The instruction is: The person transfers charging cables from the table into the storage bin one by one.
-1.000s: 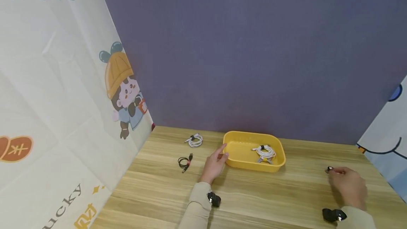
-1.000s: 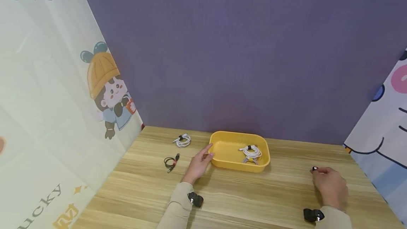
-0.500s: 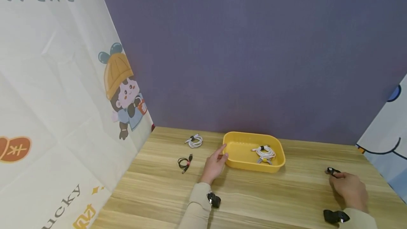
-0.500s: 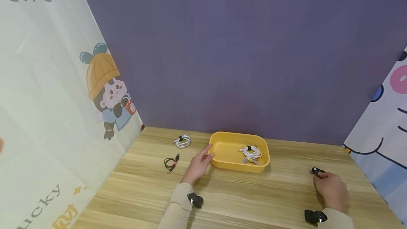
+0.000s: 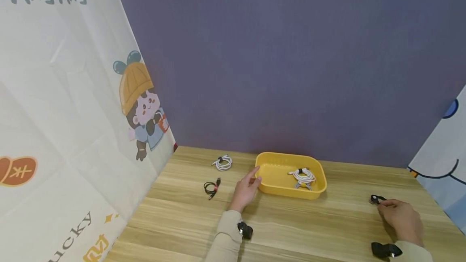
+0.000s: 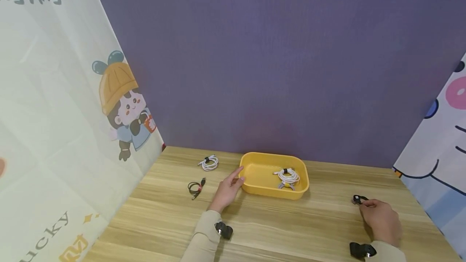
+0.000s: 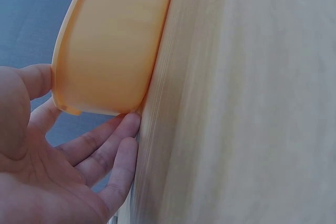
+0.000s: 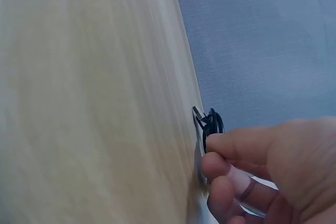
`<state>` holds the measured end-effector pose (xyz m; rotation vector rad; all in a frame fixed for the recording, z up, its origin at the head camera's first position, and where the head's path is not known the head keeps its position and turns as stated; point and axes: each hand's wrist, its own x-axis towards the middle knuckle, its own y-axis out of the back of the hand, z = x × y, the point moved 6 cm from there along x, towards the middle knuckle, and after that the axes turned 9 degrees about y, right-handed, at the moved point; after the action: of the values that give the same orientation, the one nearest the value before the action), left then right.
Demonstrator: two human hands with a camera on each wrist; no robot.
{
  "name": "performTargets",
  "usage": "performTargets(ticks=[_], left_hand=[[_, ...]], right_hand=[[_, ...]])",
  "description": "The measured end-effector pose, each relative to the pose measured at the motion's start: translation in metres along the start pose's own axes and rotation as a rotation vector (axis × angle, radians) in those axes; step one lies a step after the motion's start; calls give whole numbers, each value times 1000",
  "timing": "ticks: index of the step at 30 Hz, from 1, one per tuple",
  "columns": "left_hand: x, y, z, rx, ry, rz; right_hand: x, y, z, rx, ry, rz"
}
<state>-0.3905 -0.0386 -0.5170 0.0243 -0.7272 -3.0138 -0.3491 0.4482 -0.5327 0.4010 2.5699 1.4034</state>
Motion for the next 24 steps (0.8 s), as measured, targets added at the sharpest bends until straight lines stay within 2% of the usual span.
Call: performTargets(ticks=[6, 16, 24], left_hand=[[1, 0, 1, -3, -14, 1], [-3, 3, 2, 4, -7, 1], [-4, 6, 4, 8, -26, 4]], right_hand=[[-3, 3, -2, -3, -1, 16], [-4, 10, -6, -8, 29, -11], [-8, 16, -18, -5, 45, 11]])
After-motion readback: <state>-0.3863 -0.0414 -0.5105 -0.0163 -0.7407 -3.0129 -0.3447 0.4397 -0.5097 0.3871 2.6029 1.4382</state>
